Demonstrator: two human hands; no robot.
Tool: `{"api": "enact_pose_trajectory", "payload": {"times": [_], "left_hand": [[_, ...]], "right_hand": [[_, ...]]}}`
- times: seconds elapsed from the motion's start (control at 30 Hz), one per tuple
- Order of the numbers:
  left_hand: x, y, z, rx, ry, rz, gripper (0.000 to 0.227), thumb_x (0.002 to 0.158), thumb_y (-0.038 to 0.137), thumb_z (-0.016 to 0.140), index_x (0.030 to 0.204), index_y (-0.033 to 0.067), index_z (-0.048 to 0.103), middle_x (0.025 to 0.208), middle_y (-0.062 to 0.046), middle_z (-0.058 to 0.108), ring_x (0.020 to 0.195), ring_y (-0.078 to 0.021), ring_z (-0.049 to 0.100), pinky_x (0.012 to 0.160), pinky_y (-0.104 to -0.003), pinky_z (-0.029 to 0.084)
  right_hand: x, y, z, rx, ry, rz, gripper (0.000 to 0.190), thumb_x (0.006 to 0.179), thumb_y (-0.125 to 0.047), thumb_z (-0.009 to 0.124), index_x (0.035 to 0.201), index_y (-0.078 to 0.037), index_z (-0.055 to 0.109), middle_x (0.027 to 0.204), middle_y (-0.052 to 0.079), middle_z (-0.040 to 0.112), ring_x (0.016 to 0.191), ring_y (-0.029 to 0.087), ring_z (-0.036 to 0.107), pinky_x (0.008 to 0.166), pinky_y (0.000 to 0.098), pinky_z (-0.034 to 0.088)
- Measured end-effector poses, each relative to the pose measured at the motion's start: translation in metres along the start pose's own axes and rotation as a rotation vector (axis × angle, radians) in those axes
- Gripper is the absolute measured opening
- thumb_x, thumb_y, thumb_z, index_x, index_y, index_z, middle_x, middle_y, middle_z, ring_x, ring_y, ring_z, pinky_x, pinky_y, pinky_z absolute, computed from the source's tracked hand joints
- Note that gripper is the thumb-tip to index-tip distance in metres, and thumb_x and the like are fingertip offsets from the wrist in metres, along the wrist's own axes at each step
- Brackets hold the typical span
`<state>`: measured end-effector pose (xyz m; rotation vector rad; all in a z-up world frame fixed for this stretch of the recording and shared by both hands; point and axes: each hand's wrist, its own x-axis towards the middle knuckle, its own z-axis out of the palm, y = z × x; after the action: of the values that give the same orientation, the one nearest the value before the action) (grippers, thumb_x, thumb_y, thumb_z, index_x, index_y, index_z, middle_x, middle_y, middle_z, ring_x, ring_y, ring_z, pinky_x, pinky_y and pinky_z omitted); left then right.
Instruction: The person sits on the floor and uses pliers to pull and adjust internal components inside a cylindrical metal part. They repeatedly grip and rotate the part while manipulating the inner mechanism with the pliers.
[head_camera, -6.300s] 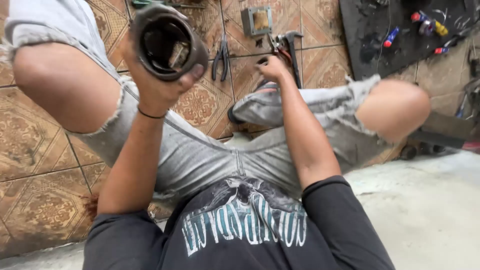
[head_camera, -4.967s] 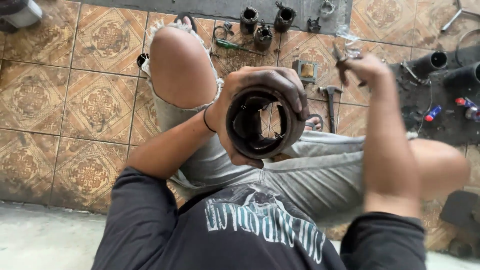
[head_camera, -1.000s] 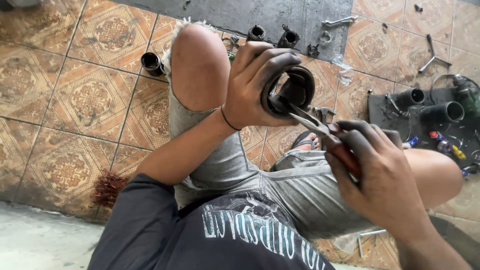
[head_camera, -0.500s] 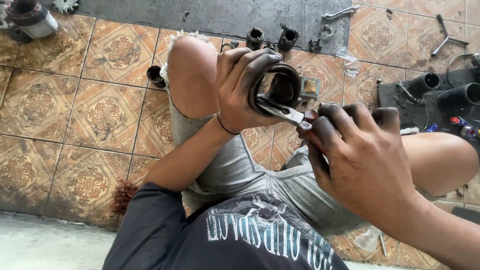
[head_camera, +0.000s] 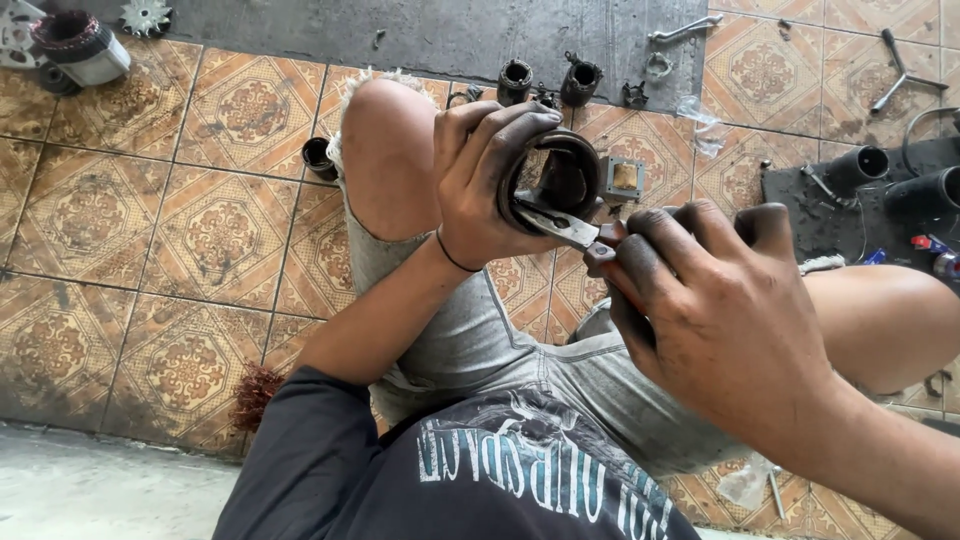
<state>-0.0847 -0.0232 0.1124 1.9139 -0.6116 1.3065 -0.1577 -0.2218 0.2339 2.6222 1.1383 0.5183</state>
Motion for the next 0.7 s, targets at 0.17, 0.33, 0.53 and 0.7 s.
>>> {"api": "enact_pose_trajectory", "payload": {"times": [0.17,0.33,0.53,0.7], "left_hand": [[-0.001,-0.002,0.000,0.000,0.003,0.002,0.077,0.087,0.072,0.056,0.115,0.0010,0.062,0.110,-0.015,0.071,0.101,-0.0321,0.063,0.094,-0.044,0.049],[0.001,0.001,-0.002,0.008,-0.011,0.023,0.082,0.083,0.077,0.057,0.114,0.0007,0.063,0.109,-0.014,0.071,0.100,-0.0311,0.063,0.094,-0.043,0.049],[0.001,0.000,-0.004,-0.057,-0.011,0.008,0.083,0.081,0.076,0.060,0.114,0.0004,0.062,0.110,-0.014,0.071,0.101,-0.0317,0.062,0.094,-0.045,0.050],[0.005,0.002,-0.007,-0.111,-0.010,0.048,0.077,0.083,0.071,0.065,0.112,-0.0011,0.063,0.107,-0.015,0.073,0.099,-0.0312,0.064,0.094,-0.043,0.049]], "right_hand": [[0.001,0.005,0.006,0.082,0.012,-0.020,0.026,0.101,-0.037,0.064,0.104,-0.012,0.068,0.099,0.004,0.069,0.093,0.025,0.063,0.079,0.0440,0.044],[0.005,0.010,0.005,0.035,-0.047,-0.011,0.026,0.107,-0.036,0.061,0.095,-0.013,0.065,0.088,0.003,0.067,0.086,0.025,0.062,0.080,0.0419,0.044],[0.001,0.023,0.009,0.098,-0.137,-0.002,0.028,0.103,-0.039,0.061,0.103,-0.011,0.067,0.098,0.006,0.074,0.092,0.024,0.069,0.082,0.0410,0.050],[-0.002,0.026,0.010,0.074,-0.080,-0.044,0.023,0.098,-0.037,0.068,0.095,-0.015,0.061,0.090,0.002,0.065,0.093,0.025,0.064,0.078,0.0403,0.046]]}}
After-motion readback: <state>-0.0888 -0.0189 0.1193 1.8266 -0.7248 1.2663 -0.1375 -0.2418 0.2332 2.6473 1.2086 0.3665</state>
